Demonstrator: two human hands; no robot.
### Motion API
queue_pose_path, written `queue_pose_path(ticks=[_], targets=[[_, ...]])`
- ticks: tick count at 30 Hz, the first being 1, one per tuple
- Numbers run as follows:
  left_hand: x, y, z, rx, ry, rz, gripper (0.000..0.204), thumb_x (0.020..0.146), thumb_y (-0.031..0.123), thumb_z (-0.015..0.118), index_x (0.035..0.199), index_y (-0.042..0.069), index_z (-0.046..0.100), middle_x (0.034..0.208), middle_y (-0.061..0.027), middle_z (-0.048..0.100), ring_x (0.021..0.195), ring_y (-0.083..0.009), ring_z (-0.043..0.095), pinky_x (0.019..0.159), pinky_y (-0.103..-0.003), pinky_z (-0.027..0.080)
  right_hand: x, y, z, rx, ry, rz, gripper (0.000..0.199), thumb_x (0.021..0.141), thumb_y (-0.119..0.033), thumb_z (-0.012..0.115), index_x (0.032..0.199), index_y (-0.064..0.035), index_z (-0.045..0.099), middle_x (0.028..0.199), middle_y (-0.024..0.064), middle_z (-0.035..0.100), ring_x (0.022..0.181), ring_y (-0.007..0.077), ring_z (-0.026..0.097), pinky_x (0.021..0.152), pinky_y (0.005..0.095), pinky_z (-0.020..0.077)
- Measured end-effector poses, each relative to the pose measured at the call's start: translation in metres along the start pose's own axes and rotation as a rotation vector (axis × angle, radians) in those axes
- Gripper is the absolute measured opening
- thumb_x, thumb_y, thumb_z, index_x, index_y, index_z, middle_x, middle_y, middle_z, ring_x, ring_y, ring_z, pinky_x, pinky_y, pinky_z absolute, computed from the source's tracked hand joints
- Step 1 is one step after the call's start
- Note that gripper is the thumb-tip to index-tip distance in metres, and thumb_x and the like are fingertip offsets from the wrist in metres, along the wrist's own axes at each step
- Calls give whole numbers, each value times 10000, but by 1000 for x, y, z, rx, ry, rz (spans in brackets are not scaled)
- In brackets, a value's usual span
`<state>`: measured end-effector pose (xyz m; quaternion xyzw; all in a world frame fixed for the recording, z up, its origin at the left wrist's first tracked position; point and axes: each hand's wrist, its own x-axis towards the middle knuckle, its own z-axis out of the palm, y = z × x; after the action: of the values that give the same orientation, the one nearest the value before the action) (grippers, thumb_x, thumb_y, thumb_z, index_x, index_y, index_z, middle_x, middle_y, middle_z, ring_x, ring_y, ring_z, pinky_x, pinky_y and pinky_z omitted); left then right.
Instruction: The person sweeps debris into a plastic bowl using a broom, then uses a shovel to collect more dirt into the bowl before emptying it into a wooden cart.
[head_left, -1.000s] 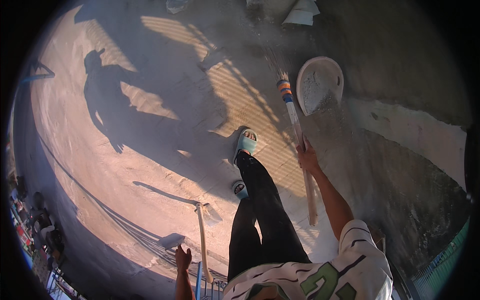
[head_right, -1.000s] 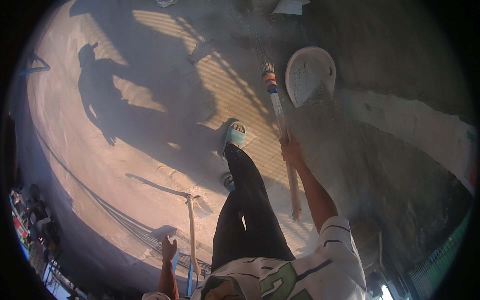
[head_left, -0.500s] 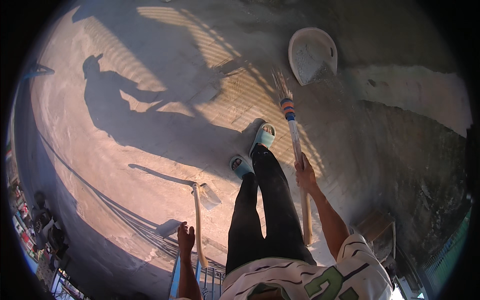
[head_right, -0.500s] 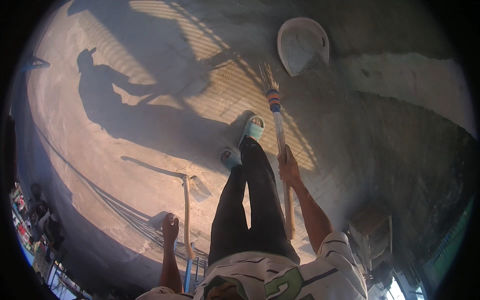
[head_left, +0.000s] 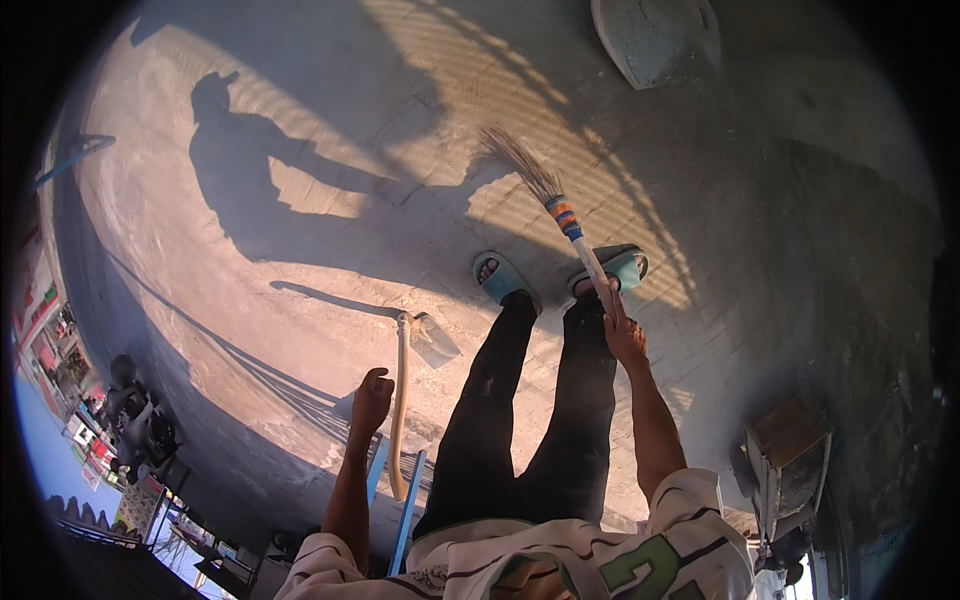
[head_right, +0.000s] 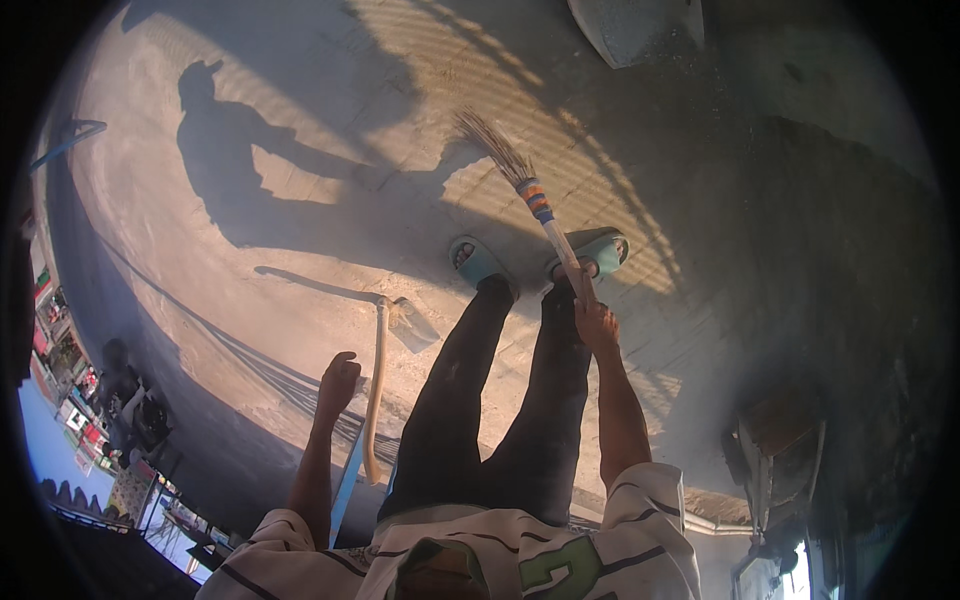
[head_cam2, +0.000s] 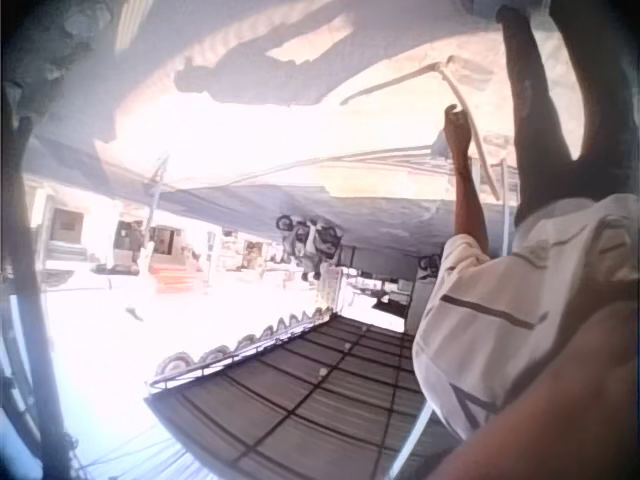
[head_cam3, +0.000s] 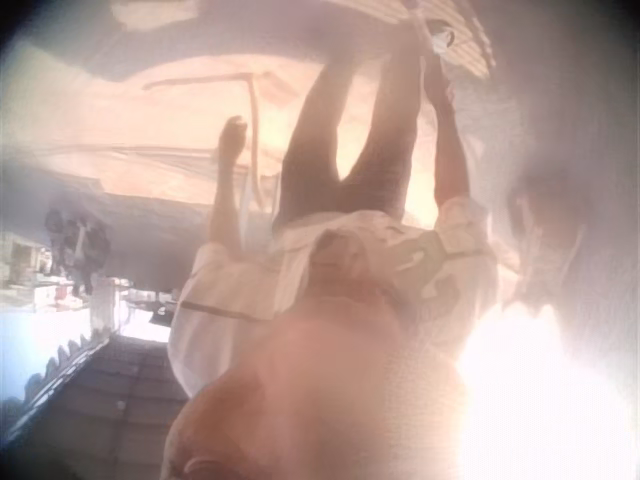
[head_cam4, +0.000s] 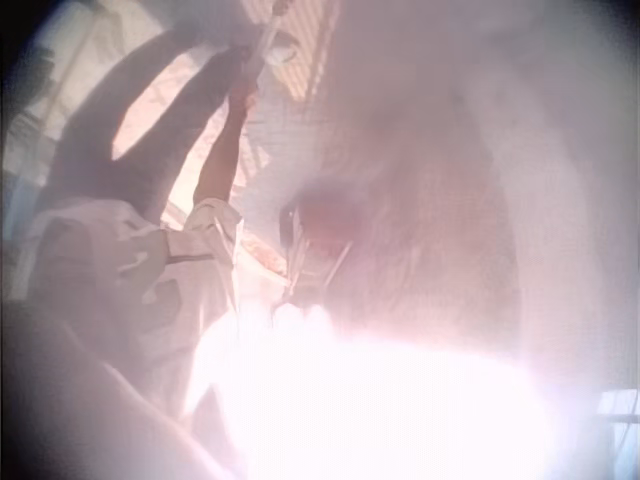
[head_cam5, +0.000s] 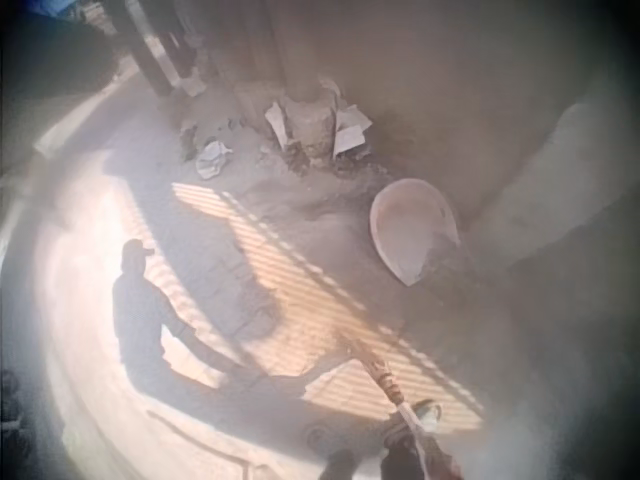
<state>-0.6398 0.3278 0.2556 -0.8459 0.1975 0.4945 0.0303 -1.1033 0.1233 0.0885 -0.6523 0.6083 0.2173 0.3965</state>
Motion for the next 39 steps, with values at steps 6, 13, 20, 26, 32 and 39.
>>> queue_pose_path(ticks=[6,13,20,26,32,39], targets=[[4,-13,50,32,-137,205,310,903,171,633,1162,5,598,902,-189,724,839,-327,719,718,-382,546,-61,69,-35,235,387,-81,599,990,-265,513,1533,-154,287,1084,268,675,919,476,663,804,547,533],[8,-4,61,99,-71,241,355,884,154,693,1187,16,570,841,-176,674,812,-319,699,712,-401,535,-31,-76,-46,156,-96,-120,592,995,-331,482,1539,-215,282,1112,304,650,983,478,651,895,553,513],[-53,-115,65,699,-151,-484,862,753,486,770,1409,61,409,1328,-296,522,1194,-456,559,984,-476,492,72,75,-55,285,255,57,567,1000,-382,469,1520,-207,328,1141,274,655,1047,453,641,884,524,514],[-124,-185,98,-167,-467,-973,744,782,360,827,1383,75,494,1279,-183,598,1228,-383,550,916,-743,410,-39,126,-68,289,287,76,585,977,-304,542,1507,-154,346,1205,262,635,994,468,650,829,511,548],[-91,-190,120,-551,-100,-717,124,854,55,619,903,60,506,632,-71,517,455,-226,538,414,-411,502,-63,146,-76,43,-31,136,589,995,-359,523,1530,-258,298,1044,262,680,986,462,653,840,545,521],[-50,-123,15,-325,-162,-425,167,794,-3,643,822,53,488,566,-41,471,366,-154,445,351,-339,430,-81,264,-140,82,313,265,566,996,-312,523,1516,-174,349,975,229,699,806,431,683,688,509,545]])
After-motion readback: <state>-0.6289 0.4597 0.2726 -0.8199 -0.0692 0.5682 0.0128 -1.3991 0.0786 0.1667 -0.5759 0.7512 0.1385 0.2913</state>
